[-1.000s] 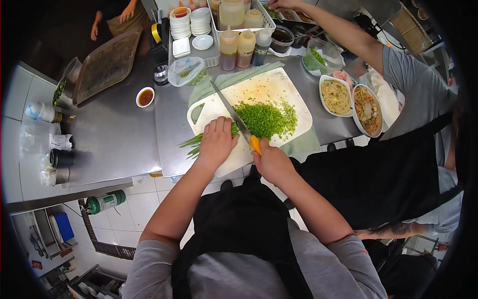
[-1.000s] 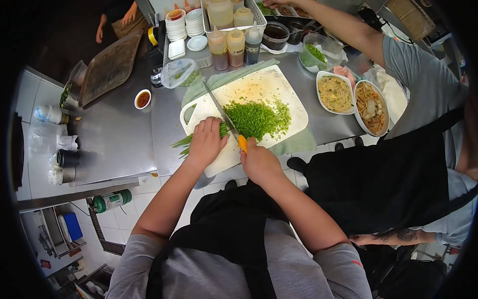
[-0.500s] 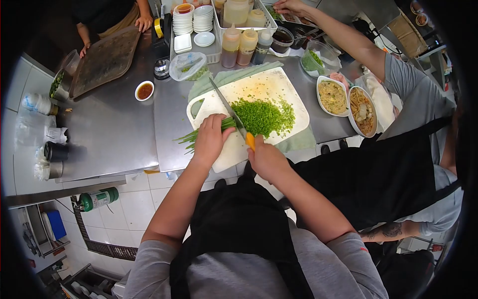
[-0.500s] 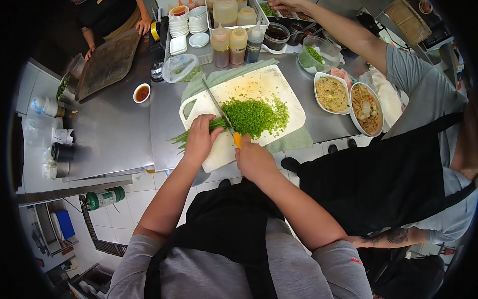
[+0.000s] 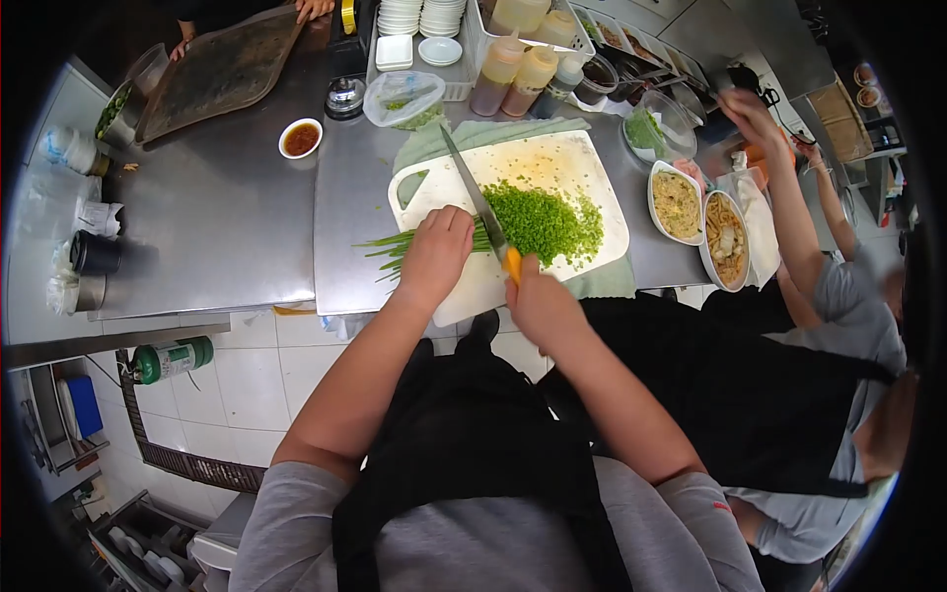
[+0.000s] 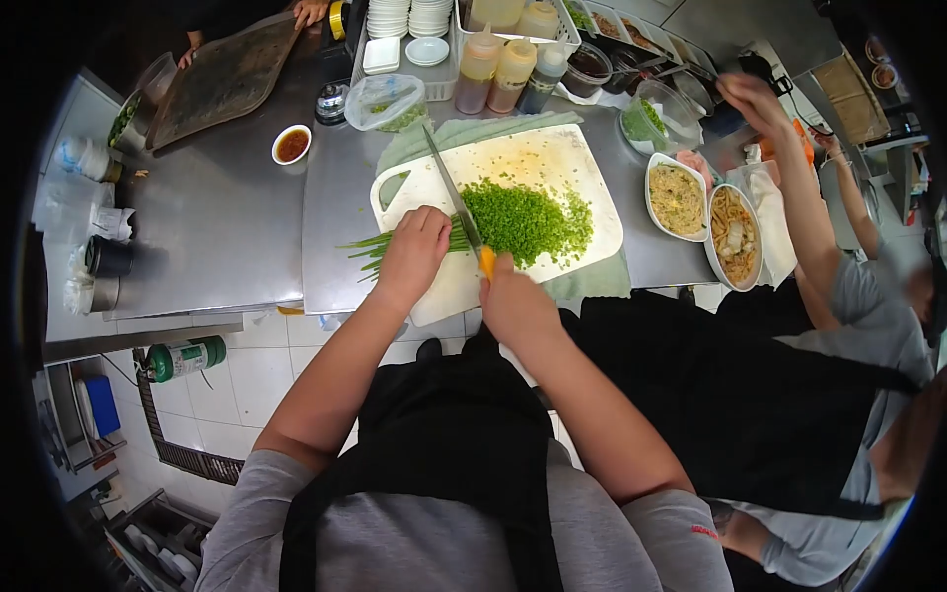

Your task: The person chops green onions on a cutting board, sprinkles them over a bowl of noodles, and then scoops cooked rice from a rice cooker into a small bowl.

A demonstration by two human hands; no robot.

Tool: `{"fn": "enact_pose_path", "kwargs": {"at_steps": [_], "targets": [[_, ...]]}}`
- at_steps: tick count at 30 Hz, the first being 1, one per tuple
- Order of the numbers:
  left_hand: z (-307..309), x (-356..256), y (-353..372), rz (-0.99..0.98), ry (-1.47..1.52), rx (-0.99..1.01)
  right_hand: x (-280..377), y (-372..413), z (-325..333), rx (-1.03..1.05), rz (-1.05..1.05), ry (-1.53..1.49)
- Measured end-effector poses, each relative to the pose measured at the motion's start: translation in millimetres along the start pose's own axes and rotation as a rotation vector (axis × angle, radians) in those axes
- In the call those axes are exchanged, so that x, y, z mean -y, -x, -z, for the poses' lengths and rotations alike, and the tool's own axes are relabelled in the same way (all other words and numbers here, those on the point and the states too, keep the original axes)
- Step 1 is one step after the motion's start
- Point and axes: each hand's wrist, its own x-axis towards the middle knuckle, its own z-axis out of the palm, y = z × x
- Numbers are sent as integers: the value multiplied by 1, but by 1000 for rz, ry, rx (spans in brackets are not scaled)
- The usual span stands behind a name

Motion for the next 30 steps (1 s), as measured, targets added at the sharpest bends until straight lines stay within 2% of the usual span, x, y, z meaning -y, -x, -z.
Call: {"fn": "enact_pose_path", "kwargs": {"at_steps": [2,3,4,6,8,10,12,15,19,21,25,28,30], "targets": [[-1,2,2,-4,-4,-1,6,0,33,99,7,-131],[-3,3,1,-6,-4,-6,-8,14,32,44,97,-72],[-3,2,2,-5,3,-5,-8,30,33,45,92,-69],[-3,2,1,0,-3,-30,-3,60,42,195,-44,-15],[-4,4,0,-7,-14,-26,-6,43,-4,117,-46,-55],[-4,4,2,-16,-29,-22,-2,9,-20,-3,-2,15],[-3,5,2,-23,-13,-21,-6,3,-1,-20,36,-13],[-7,8,2,-24,-15,-40,-1,44,48,145,14,-2],[-6,6,1,-27,-11,-40,2,23,-9,67,-82,-15],[-4,6,2,-26,-14,-30,1,-5,-3,48,-17,-101],[-7,9,3,-24,-5,-27,8,48,56,186,-45,-17],[-5,7,3,-27,-14,-20,11,34,-11,67,-76,-20],[-4,8,3,-31,-11,-15,10,13,-4,49,-60,-32]]}}
